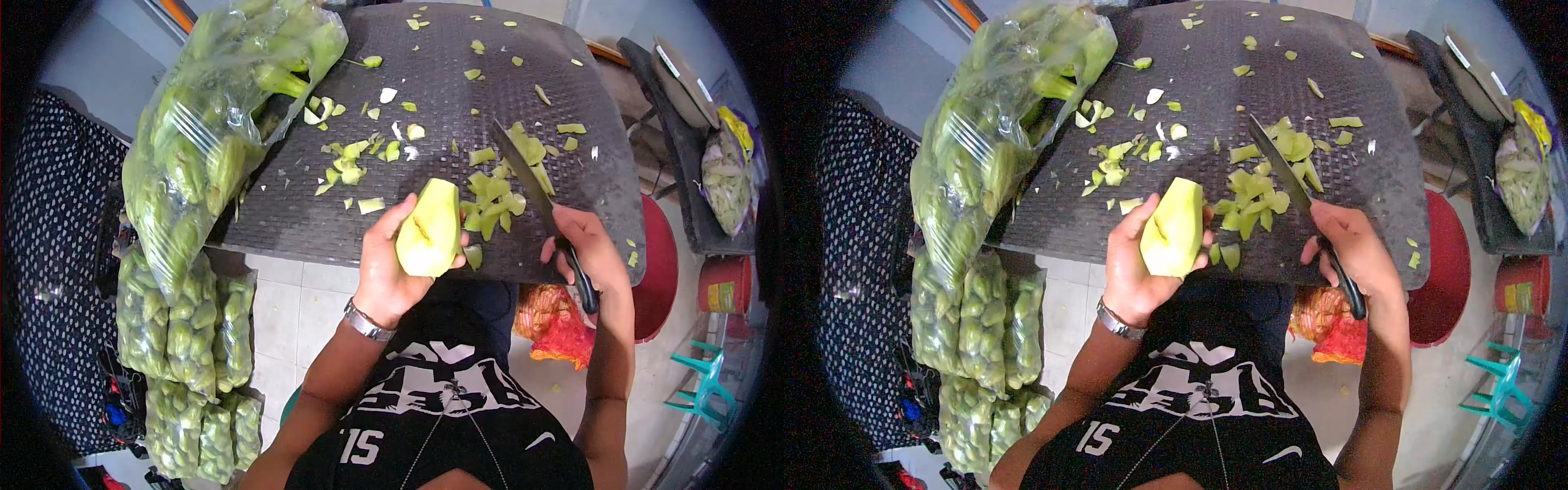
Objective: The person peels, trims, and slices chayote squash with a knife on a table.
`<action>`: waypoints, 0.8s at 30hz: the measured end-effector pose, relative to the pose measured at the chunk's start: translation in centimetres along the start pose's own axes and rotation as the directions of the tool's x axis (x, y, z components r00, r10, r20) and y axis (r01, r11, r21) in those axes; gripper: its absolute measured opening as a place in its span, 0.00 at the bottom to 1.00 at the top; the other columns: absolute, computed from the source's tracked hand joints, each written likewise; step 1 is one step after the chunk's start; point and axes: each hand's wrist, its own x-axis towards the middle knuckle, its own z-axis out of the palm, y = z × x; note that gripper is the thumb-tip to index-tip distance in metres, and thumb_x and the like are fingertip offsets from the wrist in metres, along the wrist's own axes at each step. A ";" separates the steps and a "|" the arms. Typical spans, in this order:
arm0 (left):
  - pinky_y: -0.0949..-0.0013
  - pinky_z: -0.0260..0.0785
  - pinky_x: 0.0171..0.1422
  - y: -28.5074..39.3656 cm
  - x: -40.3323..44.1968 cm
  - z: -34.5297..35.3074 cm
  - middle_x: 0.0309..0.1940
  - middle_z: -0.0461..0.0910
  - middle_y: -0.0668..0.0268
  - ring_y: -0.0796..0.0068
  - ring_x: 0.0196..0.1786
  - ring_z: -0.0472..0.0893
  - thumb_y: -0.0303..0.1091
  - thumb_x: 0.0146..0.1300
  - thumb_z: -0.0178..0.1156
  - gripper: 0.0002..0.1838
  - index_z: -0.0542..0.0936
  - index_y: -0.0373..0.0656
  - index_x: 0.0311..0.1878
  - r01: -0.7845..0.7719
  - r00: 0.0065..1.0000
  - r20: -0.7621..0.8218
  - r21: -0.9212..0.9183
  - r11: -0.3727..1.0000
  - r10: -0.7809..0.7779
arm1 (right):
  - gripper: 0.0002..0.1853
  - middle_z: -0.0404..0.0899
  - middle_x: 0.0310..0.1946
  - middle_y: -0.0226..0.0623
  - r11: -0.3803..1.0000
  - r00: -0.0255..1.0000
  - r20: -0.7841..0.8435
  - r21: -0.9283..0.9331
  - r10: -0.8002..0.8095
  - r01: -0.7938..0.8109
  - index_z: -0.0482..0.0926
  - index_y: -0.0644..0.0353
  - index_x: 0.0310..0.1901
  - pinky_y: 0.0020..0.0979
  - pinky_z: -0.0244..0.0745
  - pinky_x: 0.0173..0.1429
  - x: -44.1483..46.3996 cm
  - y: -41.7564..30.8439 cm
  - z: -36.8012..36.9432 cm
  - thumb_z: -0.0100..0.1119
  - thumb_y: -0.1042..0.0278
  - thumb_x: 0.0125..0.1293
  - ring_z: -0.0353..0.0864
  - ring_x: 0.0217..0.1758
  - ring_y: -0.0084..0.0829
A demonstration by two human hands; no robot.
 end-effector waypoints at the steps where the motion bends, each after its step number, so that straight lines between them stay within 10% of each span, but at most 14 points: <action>1: 0.46 0.82 0.57 0.1 0.0 0.4 0.60 0.81 0.48 0.48 0.54 0.86 0.52 0.77 0.51 0.30 0.75 0.36 0.67 -0.021 1.000 -0.006 -0.019 1.000 0.021 | 0.22 0.82 0.25 0.36 0.990 0.998 0.050 0.133 0.043 -0.049 0.79 0.60 0.63 0.22 0.65 0.18 -0.3 -0.3 0.0 0.50 0.51 0.83 0.69 0.12 0.19; 10: 0.35 0.63 0.78 0.3 0.9 -0.8 0.73 0.69 0.42 0.37 0.73 0.71 0.50 0.77 0.51 0.29 0.72 0.40 0.71 -0.027 0.985 0.168 -0.052 0.998 0.035 | 0.25 0.75 0.22 0.28 0.989 0.996 0.012 0.119 -0.092 0.090 0.75 0.59 0.70 0.23 0.61 0.18 -1.7 -0.1 4.7 0.51 0.50 0.83 0.68 0.15 0.17; 19: 0.41 0.68 0.76 0.8 0.7 0.7 0.68 0.74 0.43 0.43 0.66 0.78 0.59 0.80 0.46 0.32 0.72 0.40 0.70 -0.085 0.978 0.178 -0.111 0.990 0.104 | 0.28 0.75 0.22 0.28 0.918 0.947 0.117 0.306 -0.300 0.253 0.73 0.67 0.70 0.23 0.62 0.19 -2.7 0.5 7.3 0.53 0.52 0.80 0.70 0.14 0.19; 23: 0.42 0.77 0.66 1.9 3.2 -3.7 0.65 0.76 0.41 0.43 0.62 0.81 0.64 0.79 0.44 0.35 0.73 0.41 0.68 0.107 0.809 0.586 -0.231 0.967 0.050 | 0.31 0.83 0.30 0.42 0.862 0.921 0.275 0.495 -0.278 0.113 0.74 0.73 0.64 0.24 0.63 0.17 -3.3 -0.3 7.9 0.58 0.52 0.73 0.72 0.13 0.24; 24: 0.43 0.79 0.62 1.8 2.6 -2.0 0.64 0.77 0.43 0.45 0.58 0.82 0.63 0.79 0.45 0.33 0.73 0.43 0.68 0.021 0.923 0.377 -0.238 0.971 0.073 | 0.31 0.85 0.32 0.46 0.845 0.908 0.329 0.532 -0.260 0.049 0.74 0.74 0.63 0.24 0.64 0.16 -3.4 -0.7 8.0 0.59 0.51 0.71 0.73 0.12 0.26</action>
